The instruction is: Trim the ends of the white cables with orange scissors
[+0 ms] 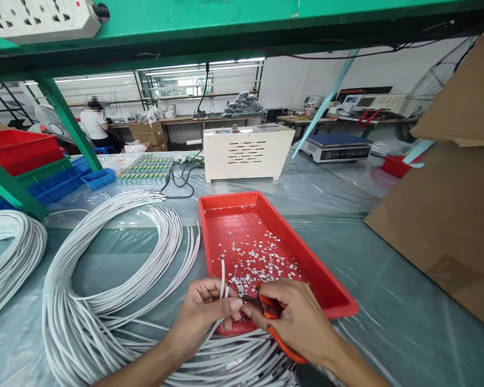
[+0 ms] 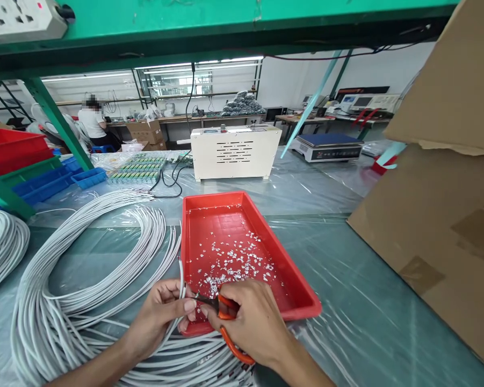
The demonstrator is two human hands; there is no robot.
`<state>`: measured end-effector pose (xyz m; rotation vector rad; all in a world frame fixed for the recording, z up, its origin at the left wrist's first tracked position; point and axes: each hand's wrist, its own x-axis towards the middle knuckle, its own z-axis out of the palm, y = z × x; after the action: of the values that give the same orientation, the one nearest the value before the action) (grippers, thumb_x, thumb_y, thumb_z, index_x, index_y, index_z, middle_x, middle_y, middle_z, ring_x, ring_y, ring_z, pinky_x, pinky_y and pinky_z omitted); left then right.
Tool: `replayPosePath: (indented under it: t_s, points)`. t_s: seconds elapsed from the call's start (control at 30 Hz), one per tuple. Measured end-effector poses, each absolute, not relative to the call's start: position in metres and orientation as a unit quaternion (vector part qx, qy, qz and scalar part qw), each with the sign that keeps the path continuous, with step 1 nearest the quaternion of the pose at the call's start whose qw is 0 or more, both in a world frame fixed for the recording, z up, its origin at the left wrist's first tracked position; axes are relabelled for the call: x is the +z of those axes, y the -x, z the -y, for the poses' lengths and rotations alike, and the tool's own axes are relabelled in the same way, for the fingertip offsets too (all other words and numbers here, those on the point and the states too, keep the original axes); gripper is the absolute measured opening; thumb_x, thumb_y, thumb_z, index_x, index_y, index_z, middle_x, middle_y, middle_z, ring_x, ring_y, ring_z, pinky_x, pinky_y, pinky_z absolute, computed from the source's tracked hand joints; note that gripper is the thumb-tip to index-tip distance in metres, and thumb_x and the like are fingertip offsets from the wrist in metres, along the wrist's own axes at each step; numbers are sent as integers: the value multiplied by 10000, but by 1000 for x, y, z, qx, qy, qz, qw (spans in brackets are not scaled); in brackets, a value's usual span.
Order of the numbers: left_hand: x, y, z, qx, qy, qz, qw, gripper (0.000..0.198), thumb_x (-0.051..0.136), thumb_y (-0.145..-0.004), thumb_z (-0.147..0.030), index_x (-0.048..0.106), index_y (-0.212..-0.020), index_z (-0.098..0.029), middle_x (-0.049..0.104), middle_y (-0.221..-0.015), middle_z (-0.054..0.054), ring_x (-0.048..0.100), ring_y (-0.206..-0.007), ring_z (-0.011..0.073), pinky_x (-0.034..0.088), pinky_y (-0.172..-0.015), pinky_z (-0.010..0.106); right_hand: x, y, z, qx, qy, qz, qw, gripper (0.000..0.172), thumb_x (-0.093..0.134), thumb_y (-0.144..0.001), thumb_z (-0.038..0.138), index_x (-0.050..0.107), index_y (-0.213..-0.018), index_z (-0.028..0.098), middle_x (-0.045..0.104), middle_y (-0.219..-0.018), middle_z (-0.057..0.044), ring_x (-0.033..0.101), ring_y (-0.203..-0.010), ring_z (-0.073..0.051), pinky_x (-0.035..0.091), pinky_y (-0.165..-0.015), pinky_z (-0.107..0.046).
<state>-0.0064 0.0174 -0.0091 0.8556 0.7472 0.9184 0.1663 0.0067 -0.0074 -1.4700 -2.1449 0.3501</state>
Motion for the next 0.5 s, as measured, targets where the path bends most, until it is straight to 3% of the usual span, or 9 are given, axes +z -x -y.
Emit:
replayPosePath:
  t_s: [0.3,0.5]
  points:
    - [-10,8,-19,389,-417,-326,754,135,664,-692,-196,655,-610,-89,602,-511,19,450,-408,51,339,-416,169,-8,-167,-6,84,534,799,263,361,568,-704,332,329,-479,179,382,-452,59,344,-449,-78,194,-473,-210]
    - [-13,9,-20,397,-429,-342,736,107,714,-636,-182,643,-624,-104,607,-531,-3,455,-434,46,341,-440,160,-8,-167,-2,105,531,795,272,443,567,-718,390,250,-491,178,296,-441,75,277,-426,-67,172,-457,-198]
